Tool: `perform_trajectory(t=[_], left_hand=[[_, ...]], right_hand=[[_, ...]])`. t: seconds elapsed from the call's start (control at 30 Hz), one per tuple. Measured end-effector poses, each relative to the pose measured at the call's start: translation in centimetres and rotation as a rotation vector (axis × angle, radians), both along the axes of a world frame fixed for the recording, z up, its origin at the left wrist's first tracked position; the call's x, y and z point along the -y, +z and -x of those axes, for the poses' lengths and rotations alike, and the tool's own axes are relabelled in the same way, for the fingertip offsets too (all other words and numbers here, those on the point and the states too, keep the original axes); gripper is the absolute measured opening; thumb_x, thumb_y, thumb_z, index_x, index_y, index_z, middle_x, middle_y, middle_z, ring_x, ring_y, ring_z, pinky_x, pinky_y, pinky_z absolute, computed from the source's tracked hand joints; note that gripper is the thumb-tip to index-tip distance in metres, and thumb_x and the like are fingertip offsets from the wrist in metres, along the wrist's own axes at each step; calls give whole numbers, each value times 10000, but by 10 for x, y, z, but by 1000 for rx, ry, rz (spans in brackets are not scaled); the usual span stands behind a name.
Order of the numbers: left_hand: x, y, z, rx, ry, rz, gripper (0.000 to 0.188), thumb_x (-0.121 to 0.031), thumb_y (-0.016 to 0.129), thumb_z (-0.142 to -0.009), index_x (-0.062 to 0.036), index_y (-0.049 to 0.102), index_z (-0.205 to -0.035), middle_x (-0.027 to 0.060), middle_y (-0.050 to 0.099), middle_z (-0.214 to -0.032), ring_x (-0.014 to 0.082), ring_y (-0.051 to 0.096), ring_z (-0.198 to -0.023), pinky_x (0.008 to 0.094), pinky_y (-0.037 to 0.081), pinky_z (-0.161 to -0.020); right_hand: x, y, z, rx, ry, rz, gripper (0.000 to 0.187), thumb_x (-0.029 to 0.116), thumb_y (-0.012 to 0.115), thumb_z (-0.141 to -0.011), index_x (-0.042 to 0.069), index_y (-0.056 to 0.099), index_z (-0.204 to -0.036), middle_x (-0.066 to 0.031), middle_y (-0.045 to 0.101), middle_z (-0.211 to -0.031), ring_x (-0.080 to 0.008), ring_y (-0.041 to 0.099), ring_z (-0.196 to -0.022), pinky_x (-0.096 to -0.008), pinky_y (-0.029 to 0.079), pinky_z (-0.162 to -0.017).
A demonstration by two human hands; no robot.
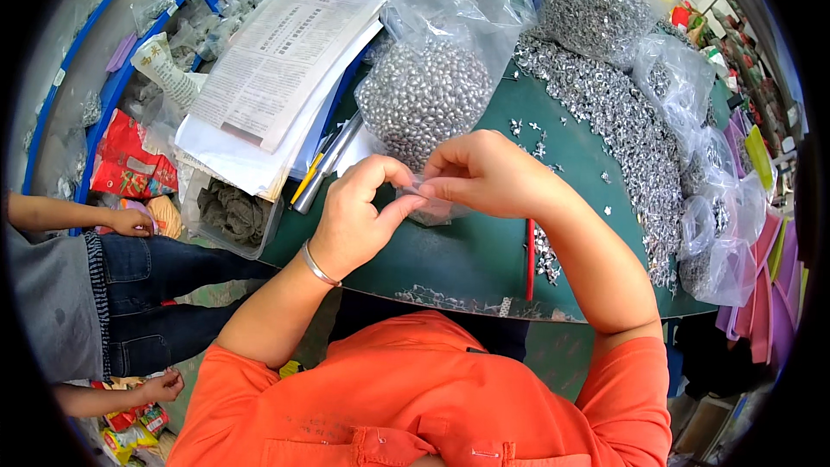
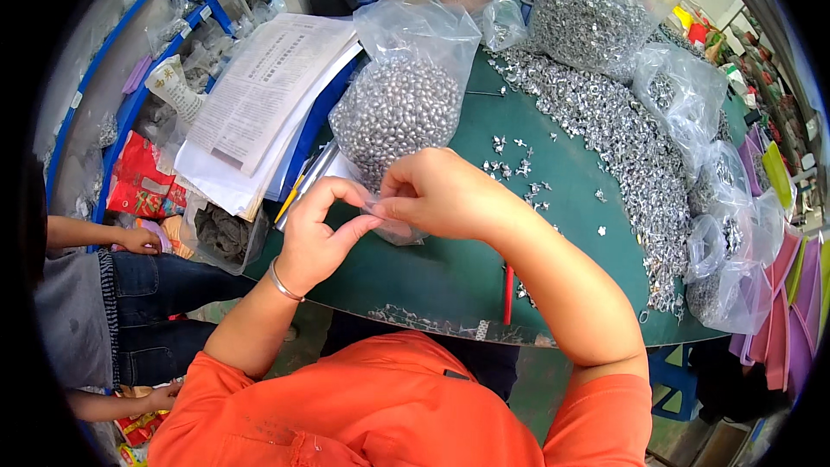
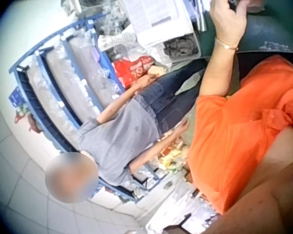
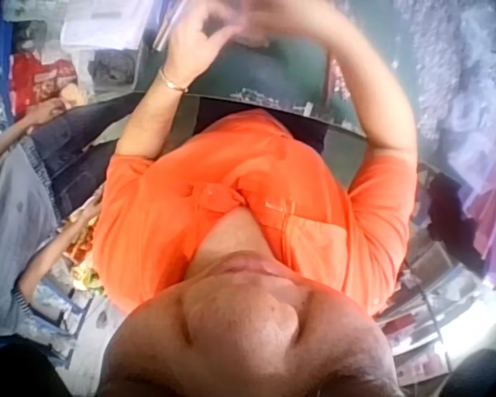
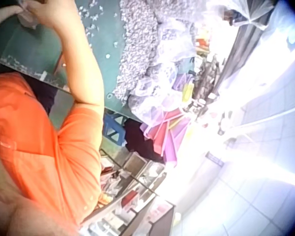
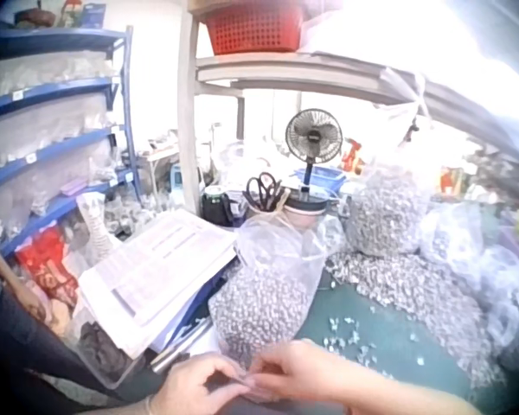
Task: The person sorts small metal hardware parts, places them into small plastic bags, writes on a paper slip, and seals the bags by hand.
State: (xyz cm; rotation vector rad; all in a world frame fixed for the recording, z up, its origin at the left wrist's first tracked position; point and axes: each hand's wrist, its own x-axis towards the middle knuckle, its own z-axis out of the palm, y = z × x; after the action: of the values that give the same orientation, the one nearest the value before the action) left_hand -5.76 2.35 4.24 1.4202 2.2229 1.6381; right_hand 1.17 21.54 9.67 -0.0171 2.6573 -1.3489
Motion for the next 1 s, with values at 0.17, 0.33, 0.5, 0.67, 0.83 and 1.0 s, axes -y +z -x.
perform_trajectory(t=[0.17,0.33,0.5,0.67,0.83,1.0], left_hand=[[-3,3,-7,12,25,-42,228,-12,751,-752,-12,580,-903,84,645,-838,194,636,-772,297,507,-718],[-5,2,-10,46,15,-69,237,2,740,-754,-1,614,-954,101,672,-823,203,660,-753,300,518,-685],[0,6,-4,10,19,-2,165,-16,739,-755,1,672,-905,116,677,-813,218,664,-747,295,517,-672],[6,7,-2,-30,46,9,61,-10,718,-763,13,675,-800,107,658,-782,212,633,-701,296,491,-659],[18,12,-9,-99,-27,-23,56,-11,710,-753,-9,666,-787,88,645,-770,219,611,-701,313,470,-656],[15,5,-21,-260,-176,28,96,-68,729,-737,-51,635,-751,62,593,-725,252,572,-685,360,431,-647]], right_hand=[[-7,4,-6,44,9,-9,168,130,706,-757,13,686,-876,-112,684,-750,-188,658,-697,-315,510,-637],[-3,3,-4,75,76,-219,231,185,748,-743,6,675,-871,-101,681,-733,-176,644,-667,-312,496,-613],[11,6,-3,58,-4,-325,251,213,755,-753,-8,650,-810,-123,641,-661,-239,632,-617,-338,474,-575],[2,-6,-34,-349,-37,-242,145,164,701,-776,30,646,-783,-113,622,-692,-287,624,-690,-375,488,-609],[14,-16,-58,-634,-7,-545,61,131,669,-762,101,617,-750,-50,562,-664,-228,580,-635,-361,414,-534],[42,-42,-67,-741,22,-461,141,136,654,-762,111,538,-688,-12,494,-602,-208,516,-583,-343,377,-516]])
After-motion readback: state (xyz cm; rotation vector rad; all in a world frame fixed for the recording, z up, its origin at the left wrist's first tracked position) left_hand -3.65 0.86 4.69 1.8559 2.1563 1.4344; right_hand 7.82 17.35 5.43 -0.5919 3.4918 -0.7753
